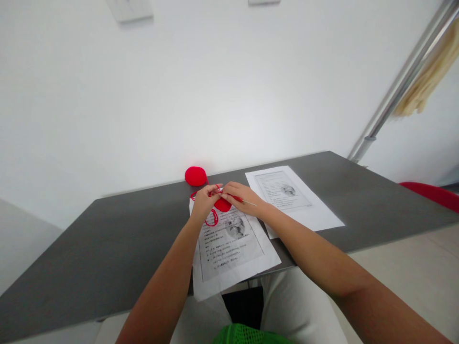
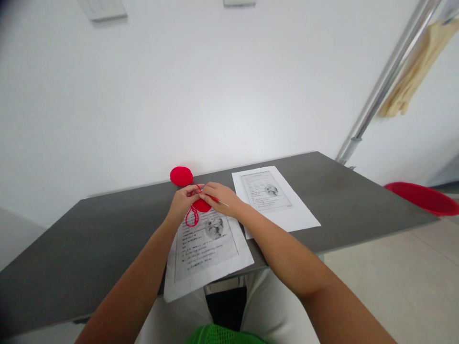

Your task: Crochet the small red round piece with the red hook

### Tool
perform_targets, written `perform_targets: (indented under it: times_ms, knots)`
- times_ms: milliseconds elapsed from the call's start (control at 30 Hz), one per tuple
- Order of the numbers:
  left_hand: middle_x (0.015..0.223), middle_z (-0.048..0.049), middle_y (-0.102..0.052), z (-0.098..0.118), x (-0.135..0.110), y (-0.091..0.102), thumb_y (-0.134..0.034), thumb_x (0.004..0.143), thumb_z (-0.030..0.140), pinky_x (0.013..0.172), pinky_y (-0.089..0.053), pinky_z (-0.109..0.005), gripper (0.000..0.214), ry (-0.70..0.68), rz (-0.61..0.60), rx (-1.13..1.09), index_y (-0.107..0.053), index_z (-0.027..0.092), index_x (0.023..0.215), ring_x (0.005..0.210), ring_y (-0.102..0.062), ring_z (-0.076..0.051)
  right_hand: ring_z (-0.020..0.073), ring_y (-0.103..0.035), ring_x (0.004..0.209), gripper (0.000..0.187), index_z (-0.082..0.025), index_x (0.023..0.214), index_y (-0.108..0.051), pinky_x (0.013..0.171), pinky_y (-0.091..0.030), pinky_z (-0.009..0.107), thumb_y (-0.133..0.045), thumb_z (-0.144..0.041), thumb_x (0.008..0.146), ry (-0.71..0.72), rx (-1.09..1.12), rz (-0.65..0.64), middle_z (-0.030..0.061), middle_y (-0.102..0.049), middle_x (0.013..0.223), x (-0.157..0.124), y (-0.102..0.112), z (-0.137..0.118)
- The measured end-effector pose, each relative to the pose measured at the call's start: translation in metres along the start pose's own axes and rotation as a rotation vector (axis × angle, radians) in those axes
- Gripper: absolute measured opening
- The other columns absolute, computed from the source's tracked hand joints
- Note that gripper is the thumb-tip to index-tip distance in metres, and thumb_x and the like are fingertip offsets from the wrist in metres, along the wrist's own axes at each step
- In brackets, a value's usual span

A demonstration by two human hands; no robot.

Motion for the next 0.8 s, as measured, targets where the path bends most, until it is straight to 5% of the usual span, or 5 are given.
perform_targets:
  times_ms: [400,800]
  knots:
    - [0.078,-0.0042,-0.065,0.002,-0.001,-0.002,-0.068,0.064,0.026,0.072,-0.046,-0.028,0.037,-0.001,-0.019,0.027,-0.071,0.013,0.099,0.074,-0.058,-0.016,0.0181,-0.057,0.086,0.022,-0.017,0.092,-0.058,0.078,-0.046,0.031,-0.038,-0.025,0.096,-0.01,-0.018,-0.015,0.0078,-0.062,0.089,0.001,0.0,-0.001]
    - [0.076,-0.0032,-0.069,0.013,0.0,0.015,-0.068,0.063,0.018,0.076,-0.048,-0.031,0.034,0.019,0.087,0.105,-0.073,0.015,0.096,0.072,-0.061,-0.017,0.0189,-0.06,0.094,0.016,-0.019,0.095,-0.063,0.086,-0.047,0.035,-0.047,-0.025,0.092,-0.057,0.046,0.043,0.0077,-0.068,0.097,-0.002,0.003,0.007]
Point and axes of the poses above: each hand's wrist, its own x-axis towards the middle knuckle, its own y-axis out of the back of the hand, z = x × y, the point moved 7 cm from there along x, towards the middle knuckle
